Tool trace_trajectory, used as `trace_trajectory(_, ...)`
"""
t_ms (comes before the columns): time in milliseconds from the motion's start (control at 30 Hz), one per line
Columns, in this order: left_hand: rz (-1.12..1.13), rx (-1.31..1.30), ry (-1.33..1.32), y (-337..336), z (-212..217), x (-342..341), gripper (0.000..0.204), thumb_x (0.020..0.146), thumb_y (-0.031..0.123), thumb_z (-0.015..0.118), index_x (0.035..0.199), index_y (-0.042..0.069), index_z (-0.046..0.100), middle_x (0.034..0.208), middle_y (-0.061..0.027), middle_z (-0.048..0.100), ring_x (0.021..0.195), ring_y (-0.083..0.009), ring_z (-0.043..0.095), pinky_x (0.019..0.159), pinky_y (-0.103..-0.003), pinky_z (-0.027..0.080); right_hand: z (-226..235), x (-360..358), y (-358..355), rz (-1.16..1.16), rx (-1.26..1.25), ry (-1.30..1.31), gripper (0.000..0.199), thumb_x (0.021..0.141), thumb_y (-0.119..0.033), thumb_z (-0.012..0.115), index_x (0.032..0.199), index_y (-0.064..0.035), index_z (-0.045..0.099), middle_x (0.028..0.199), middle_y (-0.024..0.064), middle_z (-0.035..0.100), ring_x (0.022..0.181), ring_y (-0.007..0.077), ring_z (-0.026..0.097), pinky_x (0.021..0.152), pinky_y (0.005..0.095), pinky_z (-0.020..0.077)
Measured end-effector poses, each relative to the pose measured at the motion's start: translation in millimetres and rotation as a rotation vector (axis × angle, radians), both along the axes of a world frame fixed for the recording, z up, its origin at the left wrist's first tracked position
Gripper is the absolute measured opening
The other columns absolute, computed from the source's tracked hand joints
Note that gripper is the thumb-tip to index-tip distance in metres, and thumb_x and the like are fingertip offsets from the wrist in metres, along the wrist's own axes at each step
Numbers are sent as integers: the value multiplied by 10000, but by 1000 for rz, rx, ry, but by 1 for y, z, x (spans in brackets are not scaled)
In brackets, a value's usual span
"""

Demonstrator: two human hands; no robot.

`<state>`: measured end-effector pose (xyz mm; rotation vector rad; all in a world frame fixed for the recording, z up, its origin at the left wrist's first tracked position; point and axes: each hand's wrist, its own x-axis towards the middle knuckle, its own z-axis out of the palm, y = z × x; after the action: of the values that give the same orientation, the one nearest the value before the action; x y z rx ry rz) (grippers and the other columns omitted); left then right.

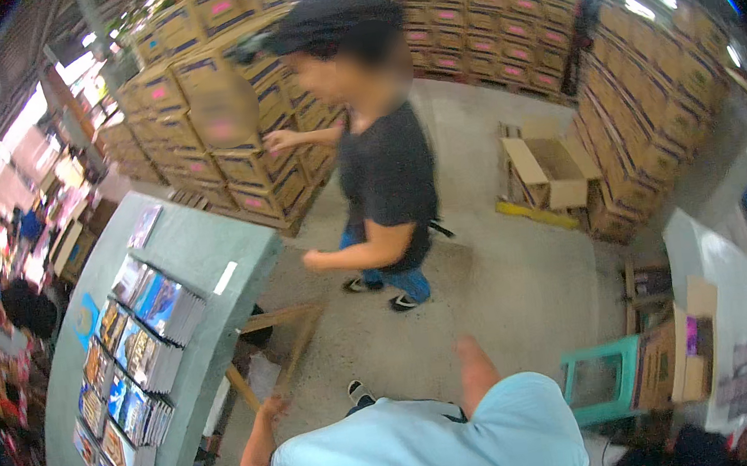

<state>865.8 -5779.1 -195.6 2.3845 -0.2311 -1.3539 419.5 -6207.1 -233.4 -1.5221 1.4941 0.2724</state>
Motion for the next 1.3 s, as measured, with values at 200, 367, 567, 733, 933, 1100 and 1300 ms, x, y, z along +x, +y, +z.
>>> trace_trajectory(200,314,-95,510,20,16,-112,575,865,208,588,1398,106,397,1244,-164,579,915,-360,648,802,-508,469,73,43,9,396,-212,-375,473,862,-321,627,1265,-81,561,1200,141,599,991,284,621,841,444,494)
trace_trajectory(367,-150,8,76,20,26,-225,571,878,236,600,1395,96,403,1222,-159,596,1049,-289,612,890,-436,472,128,-17,84,653,239,-297,557,833,-327,678,1293,-56,522,1178,147,605,993,262,625,806,430,520)
trace_trajectory(567,-226,-291,-384,47,161,-307,585,848,253,650,1368,86,440,1111,-154,650,999,-261,633,887,-368,480,146,-112,-46,254,-227,-29,338,856,-260,653,994,48,644,954,183,658,833,286,640,745,424,536)
trace_trajectory(733,319,-315,-218,209,112,-332,566,848,194,637,1359,53,438,1128,-189,627,973,-276,635,798,-401,503,315,-96,-128,111,-707,-232,538,821,-263,670,1210,66,497,688,148,646,586,260,625,531,429,514)
trace_trajectory(933,761,78,49,433,38,-475,524,873,213,591,1349,51,443,1116,-151,619,870,-295,635,729,-453,501,474,-42,-91,209,-808,-306,910,796,-216,695,1485,-111,111,667,132,647,515,222,627,509,382,518)
trace_trajectory(1100,938,91,205,483,18,-531,497,888,222,558,1345,63,445,1191,-134,575,931,-281,612,786,-471,476,513,-4,-93,120,-1009,-344,918,779,-236,700,1481,-123,118,644,125,636,505,214,623,461,362,501)
trace_trajectory(1300,847,-195,34,332,-11,-482,573,863,260,606,1363,53,418,1195,-139,580,1028,-261,574,863,-442,461,398,34,-118,293,-1104,-368,525,795,-322,655,1207,-16,543,834,154,668,695,266,657,678,407,510)
